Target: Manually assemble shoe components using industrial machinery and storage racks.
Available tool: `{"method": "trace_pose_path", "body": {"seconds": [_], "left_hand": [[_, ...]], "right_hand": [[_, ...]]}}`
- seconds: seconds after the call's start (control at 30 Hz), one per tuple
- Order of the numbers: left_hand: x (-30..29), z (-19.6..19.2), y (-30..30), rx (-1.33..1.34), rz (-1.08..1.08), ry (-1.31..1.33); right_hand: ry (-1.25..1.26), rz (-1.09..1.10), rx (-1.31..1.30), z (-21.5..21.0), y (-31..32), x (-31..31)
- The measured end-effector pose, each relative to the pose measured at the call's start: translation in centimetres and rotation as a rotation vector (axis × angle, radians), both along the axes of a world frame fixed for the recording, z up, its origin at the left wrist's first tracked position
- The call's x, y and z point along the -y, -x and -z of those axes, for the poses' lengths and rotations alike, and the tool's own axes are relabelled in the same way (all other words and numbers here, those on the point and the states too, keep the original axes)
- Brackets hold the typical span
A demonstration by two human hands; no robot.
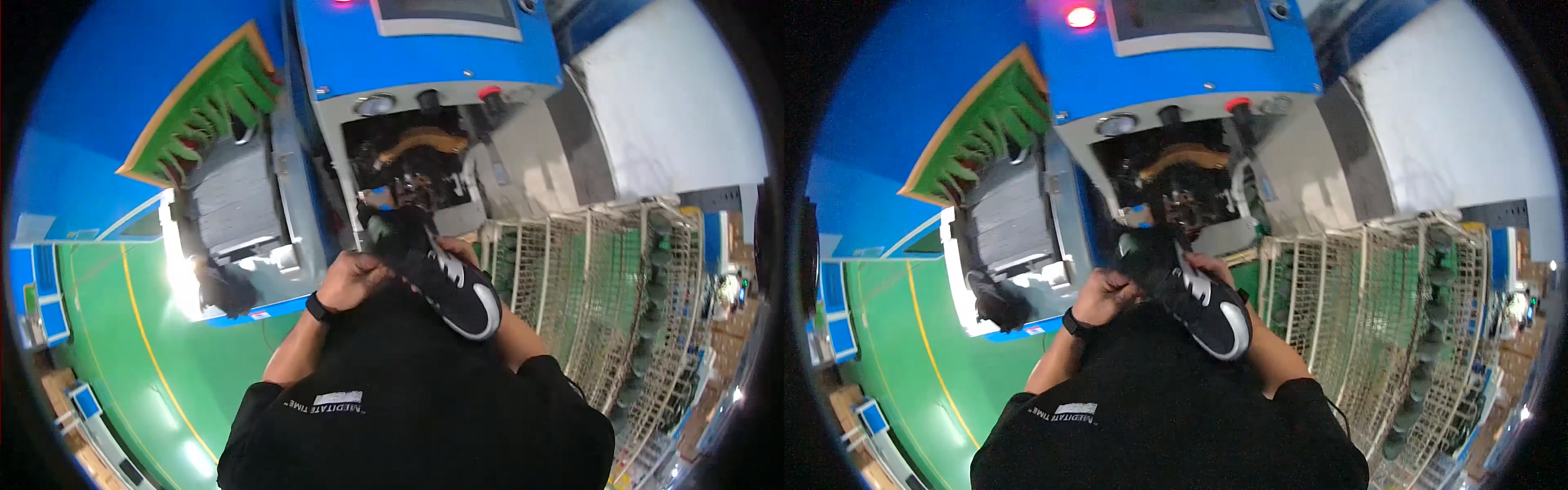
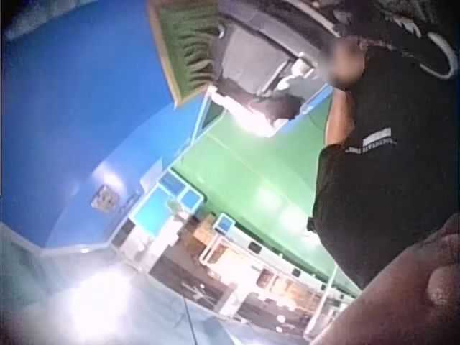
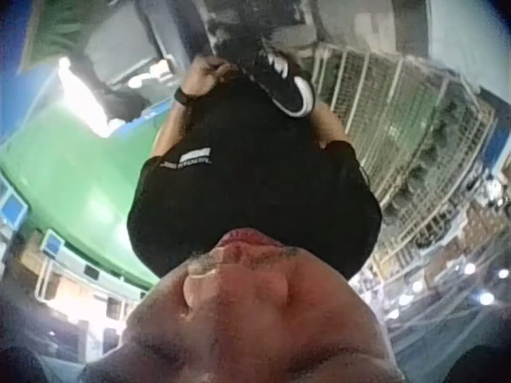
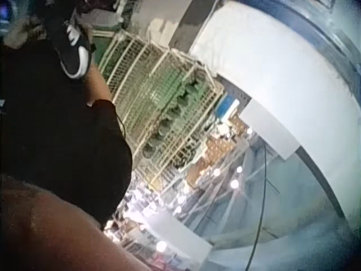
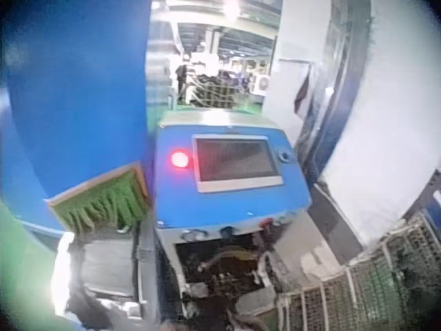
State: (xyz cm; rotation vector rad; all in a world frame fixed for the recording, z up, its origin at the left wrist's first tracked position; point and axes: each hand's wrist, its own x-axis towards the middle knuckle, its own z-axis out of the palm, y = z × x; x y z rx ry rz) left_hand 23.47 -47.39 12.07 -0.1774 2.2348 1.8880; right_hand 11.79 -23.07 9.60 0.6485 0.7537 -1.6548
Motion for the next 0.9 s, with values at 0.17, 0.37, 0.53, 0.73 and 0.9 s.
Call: {"method": "trace_pose_path", "body": {"seconds": [0.17,0.37,0.53,0.73,0.9], "left_hand": [[-4.0,-4.1,0.8,0.010,0.321,-0.262],[-4.0,4.1,0.6,0.327,-0.237,-0.430],[-5.1,8.8,2.6,0.400,-0.475,-0.483],[-3.9,12.9,2.3,0.447,-0.555,-0.714],[-4.2,12.6,3.5,0.420,-0.557,-0.688]], "right_hand": [[-0.267,0.227,-0.715,0.4,2.6,-6.3],[-0.614,-0.186,-1.513,-3.1,7.5,-2.9],[-1.117,-0.670,-1.698,-2.3,9.6,2.1],[-1.291,-0.998,-1.597,-1.7,8.5,6.4],[-1.423,-0.991,-1.729,-0.6,12.0,8.6]]}}
